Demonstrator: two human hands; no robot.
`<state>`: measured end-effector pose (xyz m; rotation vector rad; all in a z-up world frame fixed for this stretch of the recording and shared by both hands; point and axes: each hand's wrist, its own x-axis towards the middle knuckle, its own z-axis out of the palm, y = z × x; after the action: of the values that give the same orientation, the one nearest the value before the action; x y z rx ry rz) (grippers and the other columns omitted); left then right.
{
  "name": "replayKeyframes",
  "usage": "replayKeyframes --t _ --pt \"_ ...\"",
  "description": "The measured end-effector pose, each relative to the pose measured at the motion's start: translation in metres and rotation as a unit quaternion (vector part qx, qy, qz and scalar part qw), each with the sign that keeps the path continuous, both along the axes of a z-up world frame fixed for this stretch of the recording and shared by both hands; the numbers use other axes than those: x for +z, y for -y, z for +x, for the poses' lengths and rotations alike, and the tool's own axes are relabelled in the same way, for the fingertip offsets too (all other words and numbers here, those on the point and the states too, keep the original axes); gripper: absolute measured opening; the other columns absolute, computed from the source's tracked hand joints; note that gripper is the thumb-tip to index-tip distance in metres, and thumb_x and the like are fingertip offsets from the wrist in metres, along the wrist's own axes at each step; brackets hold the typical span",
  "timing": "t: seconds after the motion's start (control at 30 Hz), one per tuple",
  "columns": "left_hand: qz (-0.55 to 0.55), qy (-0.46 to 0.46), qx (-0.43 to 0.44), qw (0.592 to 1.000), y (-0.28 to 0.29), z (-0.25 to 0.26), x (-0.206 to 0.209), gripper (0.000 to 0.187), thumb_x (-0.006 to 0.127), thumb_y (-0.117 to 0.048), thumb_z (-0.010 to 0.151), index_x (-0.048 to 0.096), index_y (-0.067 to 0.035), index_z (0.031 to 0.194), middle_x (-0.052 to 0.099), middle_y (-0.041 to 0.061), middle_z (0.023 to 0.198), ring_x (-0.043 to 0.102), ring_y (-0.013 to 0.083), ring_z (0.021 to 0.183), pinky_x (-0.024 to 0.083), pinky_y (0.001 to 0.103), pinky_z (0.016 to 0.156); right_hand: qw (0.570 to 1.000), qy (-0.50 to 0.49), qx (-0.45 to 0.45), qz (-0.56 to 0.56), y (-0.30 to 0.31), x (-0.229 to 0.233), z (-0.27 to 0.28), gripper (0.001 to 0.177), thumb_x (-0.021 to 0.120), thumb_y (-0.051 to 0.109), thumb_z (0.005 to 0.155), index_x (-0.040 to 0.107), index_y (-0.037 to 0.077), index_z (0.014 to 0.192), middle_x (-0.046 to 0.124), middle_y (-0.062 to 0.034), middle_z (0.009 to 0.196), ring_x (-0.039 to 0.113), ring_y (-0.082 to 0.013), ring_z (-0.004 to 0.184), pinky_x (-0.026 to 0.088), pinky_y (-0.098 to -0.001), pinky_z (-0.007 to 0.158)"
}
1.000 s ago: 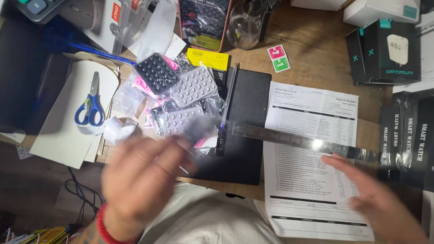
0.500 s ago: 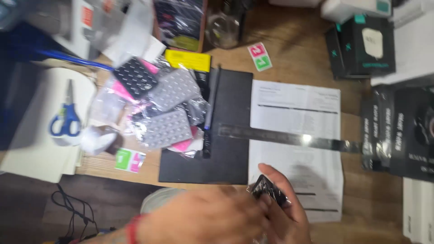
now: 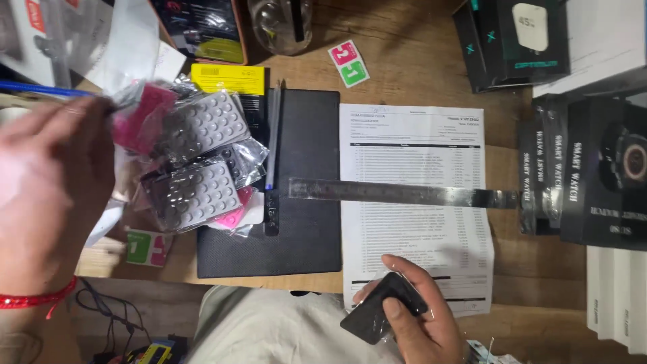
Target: Verifying retail items against a printed inventory list using a ruler and pen
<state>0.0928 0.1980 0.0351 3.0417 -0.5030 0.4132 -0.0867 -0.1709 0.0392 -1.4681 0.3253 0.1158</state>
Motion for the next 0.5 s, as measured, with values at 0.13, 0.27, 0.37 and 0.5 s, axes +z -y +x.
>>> replayKeyframes --t 0.13,0.27,0.37,0.5 --pt "-0.155 0.129 -0.085 0.976 0.02 -0.031 0.04 0.019 0.061 0.022 0.115 0.076 0.021 0.127 0.073 0.034 0.119 0.063 0.0449 0.101 0.048 0.054 0.097 0.992 -0.11 -0.063 -0.005 -0.018 0.009 0.015 0.054 0.062 0.026 0.09 0.064 0.001 0.138 0.084 -0.028 0.09 0.077 -0.0301 0.081 0.062 -0.037 0.071" --pt "-0.366 -0.07 -0.255 0.892 0.082 -0.076 0.032 0.029 0.049 -0.011 0.104 0.071 -0.004 0.121 0.069 0.014 0.125 0.07 0.0331 0.116 0.055 0.044 0.105 0.971 -0.083 -0.067 0.213 -0.034 0.01 0.032 0.05 0.06 0.015 0.095 0.057 -0.005 0.141 0.079 -0.0407 0.103 0.08 -0.0504 0.095 0.063 -0.0573 0.088" --pt "-0.299 -0.028 -0.36 0.883 0.11 -0.08 0.022 0.036 0.038 -0.009 0.109 0.067 0.007 0.124 0.066 0.023 0.13 0.07 0.0399 0.116 0.058 0.049 0.105 0.941 -0.07 -0.016 0.33 -0.023 -0.024 0.039 0.055 0.061 0.018 0.1 0.047 -0.006 0.147 0.058 -0.0318 0.144 0.056 -0.0404 0.132 0.044 -0.0544 0.111" --pt "-0.28 -0.077 -0.372 0.882 0.111 -0.084 0.013 0.037 0.038 -0.012 0.111 0.063 0.005 0.133 0.061 0.021 0.142 0.064 0.0383 0.128 0.049 0.05 0.114 0.927 -0.061 0.057 0.366 -0.025 -0.02 0.046 0.067 0.073 0.024 0.099 0.042 -0.004 0.151 0.058 -0.0262 0.144 0.058 -0.0326 0.131 0.049 -0.043 0.11"
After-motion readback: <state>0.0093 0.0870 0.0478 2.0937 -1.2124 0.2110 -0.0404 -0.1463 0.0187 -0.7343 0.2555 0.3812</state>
